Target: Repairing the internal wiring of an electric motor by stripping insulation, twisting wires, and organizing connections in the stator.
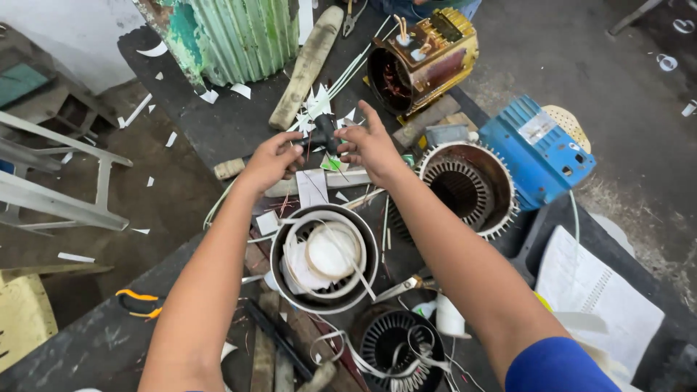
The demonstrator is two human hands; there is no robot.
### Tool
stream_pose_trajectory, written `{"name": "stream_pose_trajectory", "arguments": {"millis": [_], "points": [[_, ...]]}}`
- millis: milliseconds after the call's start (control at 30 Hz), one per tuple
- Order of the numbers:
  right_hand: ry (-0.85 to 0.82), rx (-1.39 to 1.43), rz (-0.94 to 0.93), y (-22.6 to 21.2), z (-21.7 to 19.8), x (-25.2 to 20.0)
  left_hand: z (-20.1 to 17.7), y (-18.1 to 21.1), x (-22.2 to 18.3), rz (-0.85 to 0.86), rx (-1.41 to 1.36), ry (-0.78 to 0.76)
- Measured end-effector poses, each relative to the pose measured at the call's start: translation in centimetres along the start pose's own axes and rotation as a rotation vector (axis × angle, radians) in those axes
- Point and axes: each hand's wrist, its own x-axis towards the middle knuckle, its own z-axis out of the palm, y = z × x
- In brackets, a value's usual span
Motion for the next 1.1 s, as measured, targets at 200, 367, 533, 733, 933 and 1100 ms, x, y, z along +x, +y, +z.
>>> {"name": "stream_pose_trajectory", "arguments": {"millis": [200, 367, 533, 733, 933, 1100], "points": [[0.098, -0.131, 0.029, 2.7, -1.4, 5.4, 0.1, -2.9, 3.2, -0.017, -0.03, 0.005], [0.109, -0.33, 0.033, 1.3, -0.9, 6.4, 0.3, -5.6, 4.1, 0.001, -0.042, 0.006], [0.139, -0.508, 0.021, 0.8, -1.4, 9.5, -0.1, -6.3, 2.4, -0.006, -0.026, 0.01], [0.237, -0.309, 0.049, 1.3, -1.7, 11.5, -1.2, -7.3, 1.0, -0.049, -0.015, 0.01], [0.197, 0.34, 0.061, 1.2, 0.5, 8.9, -1.2, -7.3, 1.1, -0.05, -0.037, 0.016], [0.263, 0.321, -0.015, 2.9, 1.1, 7.9, -0.5, -6.9, 0.9, -0.058, -0.057, 0.006]]}}
